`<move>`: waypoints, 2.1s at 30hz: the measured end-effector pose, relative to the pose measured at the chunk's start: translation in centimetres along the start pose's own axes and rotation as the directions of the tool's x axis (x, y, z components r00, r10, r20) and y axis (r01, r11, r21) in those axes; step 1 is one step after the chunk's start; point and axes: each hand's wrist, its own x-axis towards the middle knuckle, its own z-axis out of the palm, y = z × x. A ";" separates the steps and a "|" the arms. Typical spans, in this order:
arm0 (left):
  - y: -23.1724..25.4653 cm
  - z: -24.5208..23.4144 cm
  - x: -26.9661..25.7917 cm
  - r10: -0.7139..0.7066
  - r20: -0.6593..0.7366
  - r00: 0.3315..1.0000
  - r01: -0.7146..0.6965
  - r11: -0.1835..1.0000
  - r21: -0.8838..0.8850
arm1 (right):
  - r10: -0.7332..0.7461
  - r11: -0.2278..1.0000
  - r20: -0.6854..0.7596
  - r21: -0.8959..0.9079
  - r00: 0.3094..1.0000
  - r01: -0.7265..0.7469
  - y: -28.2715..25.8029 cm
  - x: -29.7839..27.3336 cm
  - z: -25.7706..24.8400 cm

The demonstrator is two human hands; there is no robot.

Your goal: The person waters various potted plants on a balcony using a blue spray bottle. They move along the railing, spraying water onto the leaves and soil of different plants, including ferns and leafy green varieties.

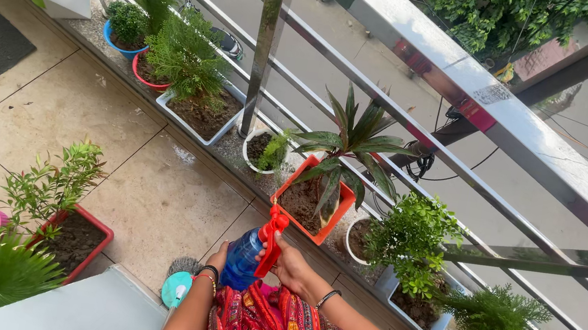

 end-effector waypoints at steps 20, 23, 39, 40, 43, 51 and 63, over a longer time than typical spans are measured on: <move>-1.3 -2.5 2.0 0.047 -0.094 0.995 -0.016 0.952 0.304 | -0.004 1.000 -0.016 0.009 1.000 0.004 1.1 -0.1 1.8; -0.6 -2.3 1.3 0.026 -0.060 0.998 -0.007 0.954 0.298 | -0.013 1.000 -0.029 -0.006 0.999 0.013 0.8 -0.5 2.2; 6.6 -1.4 -4.4 0.300 0.071 0.951 -0.167 0.693 -0.701 | -0.367 0.869 0.235 -0.258 0.900 0.422 -4.4 -2.9 8.1; 7.4 -1.7 -4.1 0.294 0.061 0.954 -0.166 0.685 -0.709 | -0.369 0.866 0.240 -0.261 0.898 0.426 -5.2 -3.0 8.7; 9.8 -2.9 -3.7 0.311 0.074 0.947 -0.151 0.638 -0.755 | -0.357 0.867 0.260 -0.264 0.897 0.422 -7.8 -3.1 10.4; 15.2 -5.1 -1.6 0.343 0.181 0.922 -0.054 0.575 -0.817 | -0.282 0.860 0.332 -0.327 0.900 0.391 -14.0 2.3 13.0; 22.3 -8.0 0.4 0.008 -0.041 0.999 -0.034 0.711 -0.702 | 0.001 0.940 0.326 -0.323 0.946 0.111 -17.8 14.1 14.3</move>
